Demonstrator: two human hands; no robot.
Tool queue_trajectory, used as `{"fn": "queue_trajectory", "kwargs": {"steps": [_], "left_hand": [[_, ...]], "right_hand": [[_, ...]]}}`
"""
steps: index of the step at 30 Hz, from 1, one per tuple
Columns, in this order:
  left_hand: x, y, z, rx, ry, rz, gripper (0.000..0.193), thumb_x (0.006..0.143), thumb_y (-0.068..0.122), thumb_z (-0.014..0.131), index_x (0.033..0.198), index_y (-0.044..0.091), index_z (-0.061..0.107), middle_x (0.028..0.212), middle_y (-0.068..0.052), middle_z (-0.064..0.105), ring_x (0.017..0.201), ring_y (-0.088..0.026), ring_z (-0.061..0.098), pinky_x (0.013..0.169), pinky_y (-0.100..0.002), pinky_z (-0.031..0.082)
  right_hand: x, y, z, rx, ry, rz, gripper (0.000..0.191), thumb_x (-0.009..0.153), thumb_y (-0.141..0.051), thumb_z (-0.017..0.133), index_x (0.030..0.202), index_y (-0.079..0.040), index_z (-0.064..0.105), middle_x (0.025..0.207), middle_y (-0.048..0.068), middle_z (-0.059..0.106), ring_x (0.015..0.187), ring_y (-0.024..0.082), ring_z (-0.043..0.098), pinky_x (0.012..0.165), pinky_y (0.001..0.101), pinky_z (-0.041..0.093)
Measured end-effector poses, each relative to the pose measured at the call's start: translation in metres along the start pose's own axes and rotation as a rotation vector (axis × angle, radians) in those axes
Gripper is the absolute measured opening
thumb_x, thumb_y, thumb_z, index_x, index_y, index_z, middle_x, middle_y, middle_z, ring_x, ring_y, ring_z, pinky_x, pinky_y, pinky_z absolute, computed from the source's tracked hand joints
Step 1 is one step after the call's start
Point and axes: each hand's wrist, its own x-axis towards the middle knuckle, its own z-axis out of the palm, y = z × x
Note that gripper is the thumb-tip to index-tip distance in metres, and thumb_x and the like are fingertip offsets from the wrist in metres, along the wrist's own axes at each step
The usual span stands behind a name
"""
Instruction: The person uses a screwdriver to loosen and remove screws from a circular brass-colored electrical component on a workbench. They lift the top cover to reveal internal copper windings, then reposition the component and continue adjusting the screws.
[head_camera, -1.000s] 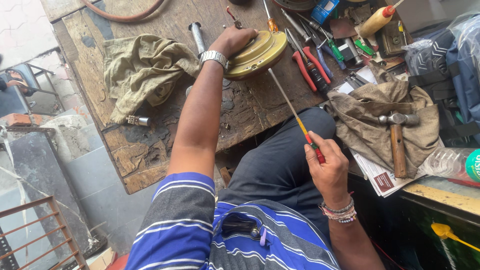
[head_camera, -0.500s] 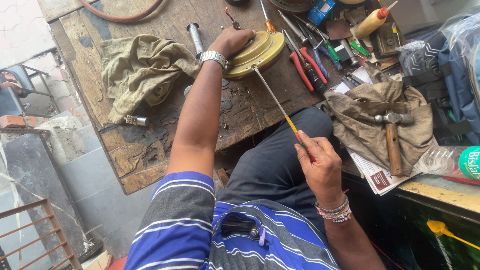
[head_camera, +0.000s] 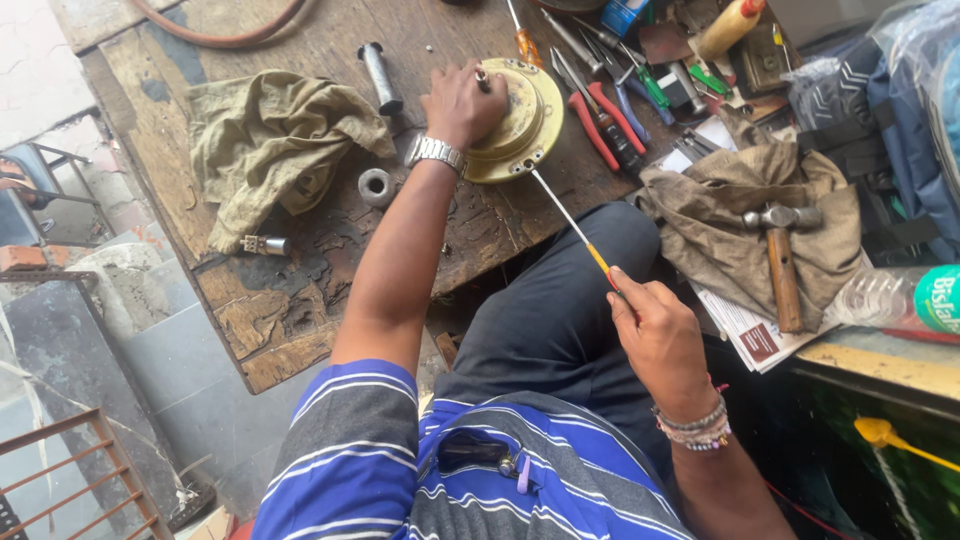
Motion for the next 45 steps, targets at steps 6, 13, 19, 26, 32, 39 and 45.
{"fn": "queue_trajectory", "kwargs": {"steps": [6, 13, 19, 26, 32, 39, 45], "left_hand": [[-0.01, 0.005, -0.046, 0.0, -0.19, -0.124, 0.056, 0.095, 0.05, 0.049, 0.129, 0.006, 0.059, 0.123, -0.022, 0.058, 0.12, -0.035, 0.05, 0.098, -0.062, 0.04], [-0.008, -0.022, -0.083, 0.013, -0.172, -0.147, 0.059, 0.094, 0.051, 0.049, 0.133, 0.007, 0.058, 0.127, -0.021, 0.056, 0.123, -0.035, 0.047, 0.098, -0.062, 0.039], [-0.002, -0.052, -0.084, -0.004, -0.159, -0.142, 0.061, 0.095, 0.052, 0.049, 0.135, 0.006, 0.057, 0.127, -0.023, 0.055, 0.123, -0.038, 0.046, 0.099, -0.061, 0.04], [-0.015, -0.062, -0.093, -0.024, -0.129, -0.17, 0.06, 0.093, 0.049, 0.05, 0.135, 0.006, 0.056, 0.135, -0.023, 0.052, 0.13, -0.04, 0.042, 0.1, -0.066, 0.037], [-0.019, -0.062, -0.095, -0.087, -0.062, -0.143, 0.056, 0.093, 0.049, 0.053, 0.131, 0.007, 0.06, 0.136, -0.021, 0.053, 0.132, -0.039, 0.043, 0.108, -0.057, 0.035], [-0.026, -0.077, -0.085, -0.157, 0.142, -0.003, 0.055, 0.094, 0.044, 0.057, 0.134, 0.007, 0.06, 0.143, -0.025, 0.052, 0.132, -0.041, 0.046, 0.109, -0.054, 0.035], [-0.033, -0.067, -0.056, -0.141, 0.23, 0.084, 0.052, 0.095, 0.042, 0.061, 0.135, 0.008, 0.063, 0.153, -0.022, 0.048, 0.141, -0.043, 0.042, 0.114, -0.057, 0.033]], "right_hand": [[0.006, -0.004, 0.023, -0.014, 0.022, -0.032, 0.035, 0.093, -0.007, 0.073, 0.127, -0.002, 0.071, 0.08, 0.012, 0.065, 0.066, 0.024, 0.064, 0.06, 0.0352, 0.052], [0.018, -0.033, 0.029, -0.048, 0.022, -0.08, 0.034, 0.093, -0.01, 0.074, 0.126, -0.004, 0.071, 0.091, 0.012, 0.068, 0.076, 0.027, 0.07, 0.066, 0.037, 0.056], [0.031, -0.046, 0.033, 0.052, 0.03, -0.083, 0.033, 0.093, -0.013, 0.075, 0.126, -0.008, 0.071, 0.095, 0.01, 0.068, 0.079, 0.028, 0.069, 0.068, 0.0376, 0.055], [0.027, -0.055, 0.04, -0.135, 0.053, -0.031, 0.031, 0.091, -0.015, 0.077, 0.122, -0.011, 0.074, 0.089, 0.009, 0.069, 0.073, 0.03, 0.069, 0.065, 0.0411, 0.054], [0.061, -0.008, 0.031, -0.231, 0.299, 0.057, 0.033, 0.097, -0.018, 0.077, 0.128, -0.011, 0.071, 0.098, 0.011, 0.07, 0.084, 0.034, 0.069, 0.07, 0.044, 0.054], [0.17, 0.056, 0.076, -0.253, 0.322, -0.032, 0.038, 0.095, -0.016, 0.076, 0.133, -0.013, 0.069, 0.115, 0.013, 0.068, 0.099, 0.038, 0.067, 0.082, 0.0477, 0.053], [0.163, 0.104, 0.068, -0.374, 0.369, -0.018, 0.034, 0.089, -0.017, 0.082, 0.122, -0.015, 0.074, 0.121, 0.011, 0.066, 0.106, 0.036, 0.062, 0.09, 0.0506, 0.046]]}}
